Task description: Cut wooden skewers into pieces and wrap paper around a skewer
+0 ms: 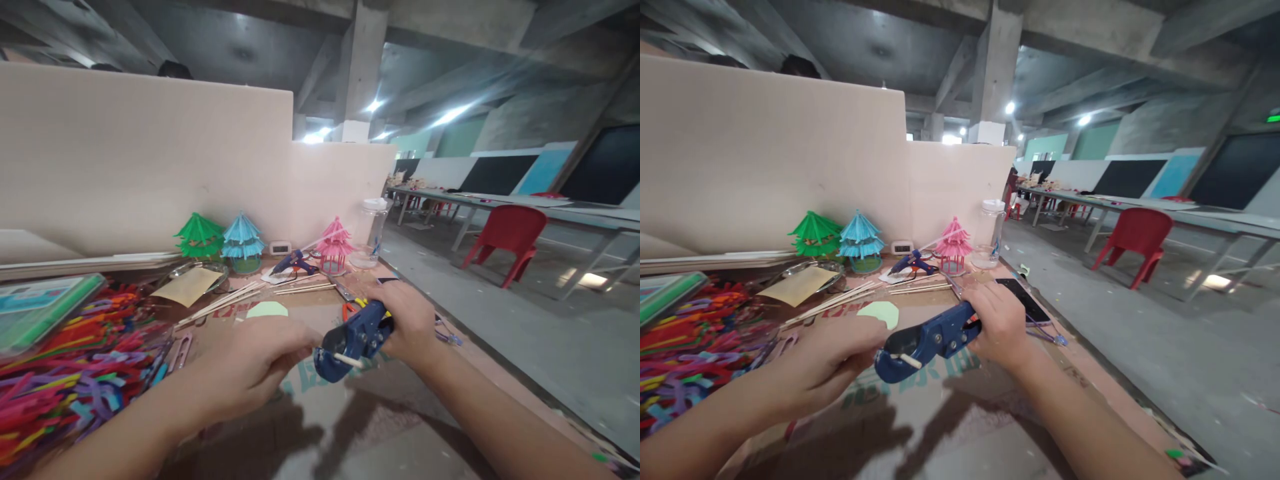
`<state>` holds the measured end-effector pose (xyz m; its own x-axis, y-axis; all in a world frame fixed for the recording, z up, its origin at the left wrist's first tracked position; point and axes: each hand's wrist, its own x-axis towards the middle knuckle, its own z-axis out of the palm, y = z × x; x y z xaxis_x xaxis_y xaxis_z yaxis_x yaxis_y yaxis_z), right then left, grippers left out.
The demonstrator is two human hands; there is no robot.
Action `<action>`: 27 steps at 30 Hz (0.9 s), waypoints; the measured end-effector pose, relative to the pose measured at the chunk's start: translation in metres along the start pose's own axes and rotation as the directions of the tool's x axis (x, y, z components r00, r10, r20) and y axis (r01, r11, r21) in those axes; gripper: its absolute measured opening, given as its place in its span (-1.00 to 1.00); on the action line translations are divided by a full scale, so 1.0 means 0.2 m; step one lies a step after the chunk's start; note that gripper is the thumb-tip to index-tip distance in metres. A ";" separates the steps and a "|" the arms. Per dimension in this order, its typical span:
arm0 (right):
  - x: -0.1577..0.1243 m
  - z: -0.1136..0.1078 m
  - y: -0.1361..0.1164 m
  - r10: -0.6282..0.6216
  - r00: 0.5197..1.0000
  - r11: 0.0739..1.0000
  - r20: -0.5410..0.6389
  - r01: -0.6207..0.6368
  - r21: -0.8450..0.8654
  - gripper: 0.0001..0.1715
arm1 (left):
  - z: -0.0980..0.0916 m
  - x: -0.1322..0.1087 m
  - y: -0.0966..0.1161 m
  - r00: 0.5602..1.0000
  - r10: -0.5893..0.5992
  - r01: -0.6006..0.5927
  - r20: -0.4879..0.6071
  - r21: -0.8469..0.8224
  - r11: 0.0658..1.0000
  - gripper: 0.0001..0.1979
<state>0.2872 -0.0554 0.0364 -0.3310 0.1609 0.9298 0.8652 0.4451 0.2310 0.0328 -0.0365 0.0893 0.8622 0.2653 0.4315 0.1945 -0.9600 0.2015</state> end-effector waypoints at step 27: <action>-0.09 0.11 -0.04 0.126 0.974 0.981 0.189 -0.151 0.122 -0.73 | 0.08 0.01 0.05 0.877 -0.451 0.340 -0.162 -0.452 0.824 -0.65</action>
<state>0.2777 -0.0436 0.0117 -0.2847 0.3796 0.8803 0.8526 0.5200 0.0515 0.0443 -0.0469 0.0794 0.5927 0.6807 0.4305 0.2424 -0.6605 0.7106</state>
